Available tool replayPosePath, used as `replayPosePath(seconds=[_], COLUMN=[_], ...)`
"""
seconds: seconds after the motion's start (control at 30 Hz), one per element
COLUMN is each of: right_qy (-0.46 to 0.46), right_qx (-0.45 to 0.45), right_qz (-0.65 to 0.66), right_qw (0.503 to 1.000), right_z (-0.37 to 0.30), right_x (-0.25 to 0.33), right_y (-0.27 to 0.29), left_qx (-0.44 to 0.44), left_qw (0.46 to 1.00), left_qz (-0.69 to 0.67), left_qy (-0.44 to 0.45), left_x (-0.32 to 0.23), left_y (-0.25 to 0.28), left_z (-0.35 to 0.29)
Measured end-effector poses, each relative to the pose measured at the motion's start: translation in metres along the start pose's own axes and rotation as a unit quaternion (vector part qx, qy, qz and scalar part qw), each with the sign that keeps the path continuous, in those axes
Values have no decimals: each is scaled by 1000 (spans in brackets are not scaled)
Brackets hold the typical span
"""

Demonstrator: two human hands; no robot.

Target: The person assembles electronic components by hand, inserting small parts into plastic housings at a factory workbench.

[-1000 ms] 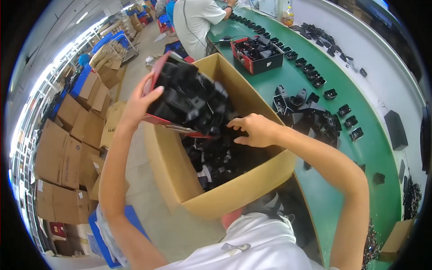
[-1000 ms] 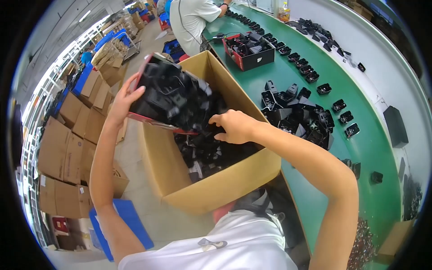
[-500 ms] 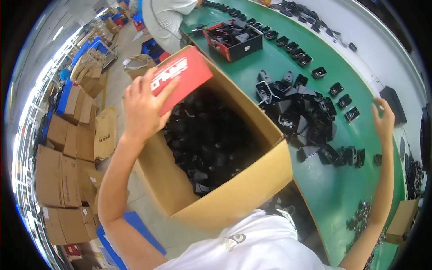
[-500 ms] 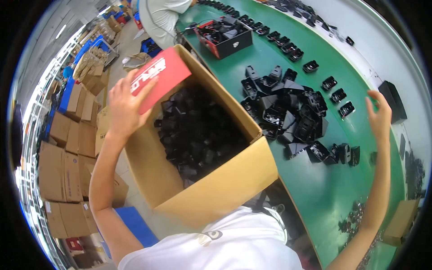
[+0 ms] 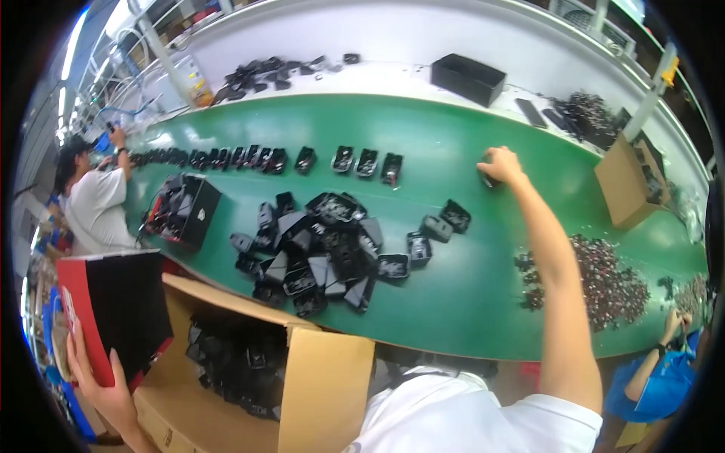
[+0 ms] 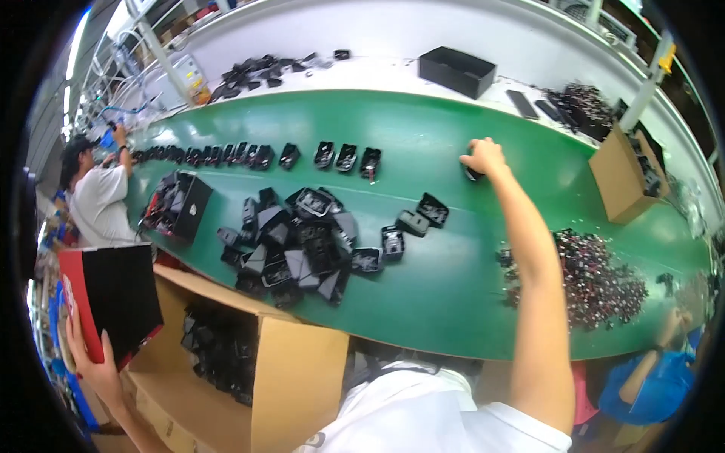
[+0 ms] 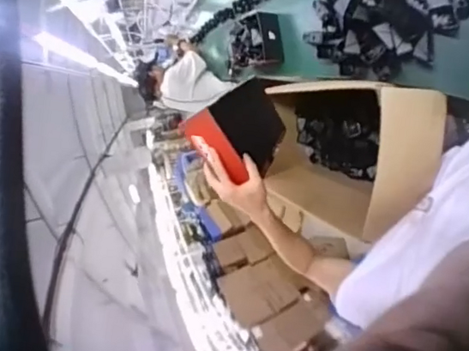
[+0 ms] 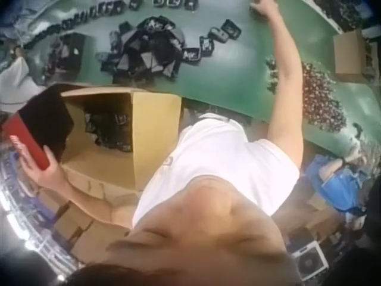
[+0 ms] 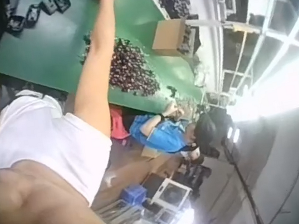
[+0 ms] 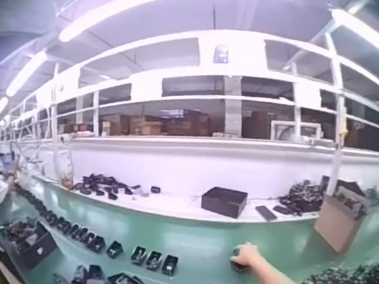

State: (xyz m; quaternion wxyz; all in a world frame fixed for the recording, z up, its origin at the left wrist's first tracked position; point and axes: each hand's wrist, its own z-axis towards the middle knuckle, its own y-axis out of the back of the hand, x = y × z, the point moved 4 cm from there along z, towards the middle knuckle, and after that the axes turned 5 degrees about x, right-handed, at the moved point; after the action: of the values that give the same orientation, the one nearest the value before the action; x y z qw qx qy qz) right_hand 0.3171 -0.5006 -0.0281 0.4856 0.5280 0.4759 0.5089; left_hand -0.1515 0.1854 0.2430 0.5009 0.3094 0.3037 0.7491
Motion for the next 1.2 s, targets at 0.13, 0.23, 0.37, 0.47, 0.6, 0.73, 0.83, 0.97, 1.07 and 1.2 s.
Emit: replayPosePath(seconds=[0.13, 0.23, 0.37, 0.47, 0.6, 0.73, 0.83, 0.97, 1.07, 1.2], right_qy=[30, 61, 228, 482, 624, 594, 446, 210, 112, -15], right_qx=[101, 103, -129, -6, 127, 30, -14, -121, -4, 91], right_qz=[71, 29, 153, 356, 259, 292, 466, 613, 714, 842], right_qw=[992, 992, 953, 800, 726, 749, 764, 752, 691, 532], right_z=[-41, -55, -66, -182, -290, -279, -235, -194, -215, -252], right_x=[11, 1, 56, 294, 425, 428, 345, 186, 130, 66], right_y=[28, 32, 89, 135, 117, 111, 135, 132, 126, 95], left_qx=[-3, -7, -49, -104, -140, -138, -66, 35, 199, 359], left_qw=[995, 984, 927, 922, 922, 915, 782, 709, 588, 462], left_qz=[-98, -167, -363, -352, -359, -375, -619, -700, -779, -785], left_qy=[14, 63, 83, 120, 22, -49, -37, -83, -88, -205], left_x=[9, 14, 31, 41, -1, -57, -110, -222, -316, -426], left_y=[16, 15, 3, 50, 26, 19, -3, -44, -86, -109], left_z=[5, 3, 11, 12, 52, 91, 126, 177, 189, 169])
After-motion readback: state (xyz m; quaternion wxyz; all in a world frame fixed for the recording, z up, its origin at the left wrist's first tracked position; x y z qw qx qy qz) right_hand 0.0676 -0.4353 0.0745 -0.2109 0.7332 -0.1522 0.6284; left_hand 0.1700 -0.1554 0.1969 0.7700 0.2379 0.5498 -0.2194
